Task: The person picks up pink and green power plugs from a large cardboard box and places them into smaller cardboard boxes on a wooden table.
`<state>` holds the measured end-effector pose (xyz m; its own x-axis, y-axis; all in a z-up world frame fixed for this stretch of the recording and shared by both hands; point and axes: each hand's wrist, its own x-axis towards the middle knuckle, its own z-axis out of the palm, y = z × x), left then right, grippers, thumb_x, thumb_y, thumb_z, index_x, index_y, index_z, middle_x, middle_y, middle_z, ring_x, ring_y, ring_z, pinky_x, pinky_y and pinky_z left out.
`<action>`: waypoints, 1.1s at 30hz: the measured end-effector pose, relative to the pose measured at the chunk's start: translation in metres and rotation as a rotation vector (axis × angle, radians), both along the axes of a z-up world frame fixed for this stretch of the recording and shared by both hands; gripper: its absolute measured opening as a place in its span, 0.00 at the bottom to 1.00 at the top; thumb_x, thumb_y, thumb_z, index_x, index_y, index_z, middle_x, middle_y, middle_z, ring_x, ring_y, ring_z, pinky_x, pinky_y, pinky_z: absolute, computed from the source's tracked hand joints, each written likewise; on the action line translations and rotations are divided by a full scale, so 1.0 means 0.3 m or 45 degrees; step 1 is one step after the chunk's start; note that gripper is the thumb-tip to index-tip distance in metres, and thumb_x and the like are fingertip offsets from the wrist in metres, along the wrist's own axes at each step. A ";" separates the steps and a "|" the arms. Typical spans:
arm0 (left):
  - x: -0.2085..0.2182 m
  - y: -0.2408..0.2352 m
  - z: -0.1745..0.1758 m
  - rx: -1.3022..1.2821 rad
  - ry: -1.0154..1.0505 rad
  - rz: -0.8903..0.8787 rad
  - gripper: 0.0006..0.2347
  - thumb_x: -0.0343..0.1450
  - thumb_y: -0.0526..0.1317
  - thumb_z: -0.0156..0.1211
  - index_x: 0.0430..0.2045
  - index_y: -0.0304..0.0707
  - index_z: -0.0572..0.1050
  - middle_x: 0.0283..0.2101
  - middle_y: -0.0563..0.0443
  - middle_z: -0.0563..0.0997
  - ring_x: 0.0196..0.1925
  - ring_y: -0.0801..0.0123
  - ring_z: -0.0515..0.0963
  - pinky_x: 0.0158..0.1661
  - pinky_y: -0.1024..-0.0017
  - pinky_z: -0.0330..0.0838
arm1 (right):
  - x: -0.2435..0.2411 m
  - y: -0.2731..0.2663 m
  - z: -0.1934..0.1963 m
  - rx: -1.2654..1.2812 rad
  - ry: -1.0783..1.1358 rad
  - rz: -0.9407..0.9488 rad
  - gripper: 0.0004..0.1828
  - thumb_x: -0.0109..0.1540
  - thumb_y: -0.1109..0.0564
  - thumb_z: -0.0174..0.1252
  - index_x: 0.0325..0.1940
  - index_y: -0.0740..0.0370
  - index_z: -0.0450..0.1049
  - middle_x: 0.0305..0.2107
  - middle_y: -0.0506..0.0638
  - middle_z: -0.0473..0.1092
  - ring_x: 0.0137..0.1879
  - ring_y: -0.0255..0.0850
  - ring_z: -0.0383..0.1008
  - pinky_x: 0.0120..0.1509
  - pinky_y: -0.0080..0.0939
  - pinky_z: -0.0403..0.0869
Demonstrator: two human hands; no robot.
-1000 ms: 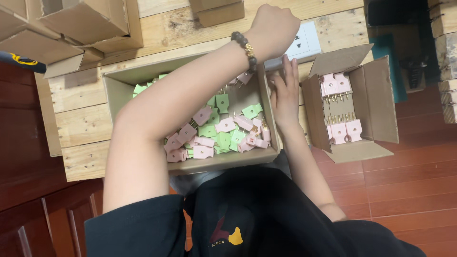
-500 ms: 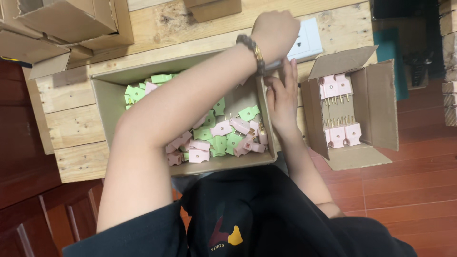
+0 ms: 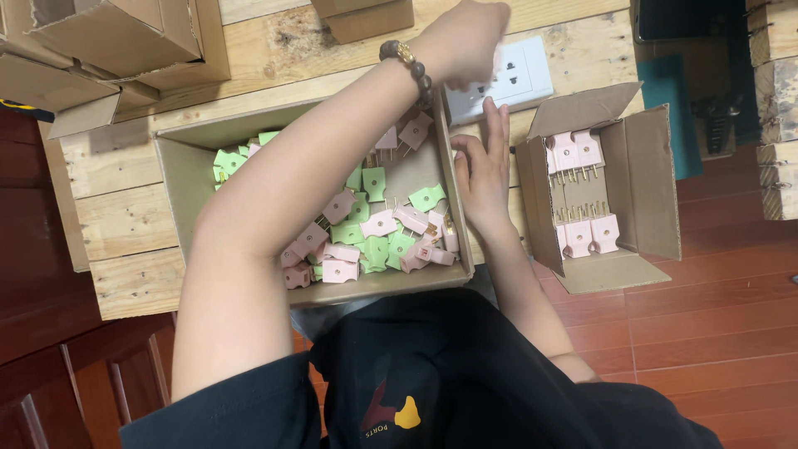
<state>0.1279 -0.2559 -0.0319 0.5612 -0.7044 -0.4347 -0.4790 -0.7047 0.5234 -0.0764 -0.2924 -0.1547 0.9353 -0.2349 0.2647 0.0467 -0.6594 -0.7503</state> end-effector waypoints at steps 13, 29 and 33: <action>-0.024 -0.193 -0.131 -0.034 -0.490 -0.350 0.12 0.58 0.16 0.49 0.23 0.34 0.71 0.31 0.40 0.74 0.26 0.51 0.78 0.23 0.57 0.70 | 0.000 -0.005 -0.026 -0.068 0.042 -0.022 0.09 0.69 0.63 0.48 0.50 0.60 0.72 0.80 0.66 0.43 0.86 0.64 0.35 0.86 0.63 0.52; -0.004 -0.234 -0.266 -0.104 -0.445 -0.169 0.11 0.65 0.27 0.54 0.37 0.41 0.73 0.37 0.44 0.78 0.33 0.51 0.80 0.29 0.57 0.72 | 0.000 -0.009 -0.028 -0.039 0.011 0.000 0.13 0.69 0.64 0.47 0.55 0.58 0.74 0.78 0.69 0.45 0.86 0.65 0.35 0.87 0.63 0.47; -0.044 -0.177 -0.133 -0.012 -0.258 -0.014 0.13 0.62 0.26 0.58 0.36 0.42 0.73 0.44 0.48 0.74 0.27 0.71 0.74 0.24 0.76 0.69 | 0.000 -0.005 -0.037 -0.037 -0.015 -0.012 0.09 0.70 0.65 0.49 0.51 0.60 0.73 0.78 0.68 0.45 0.86 0.64 0.35 0.88 0.64 0.48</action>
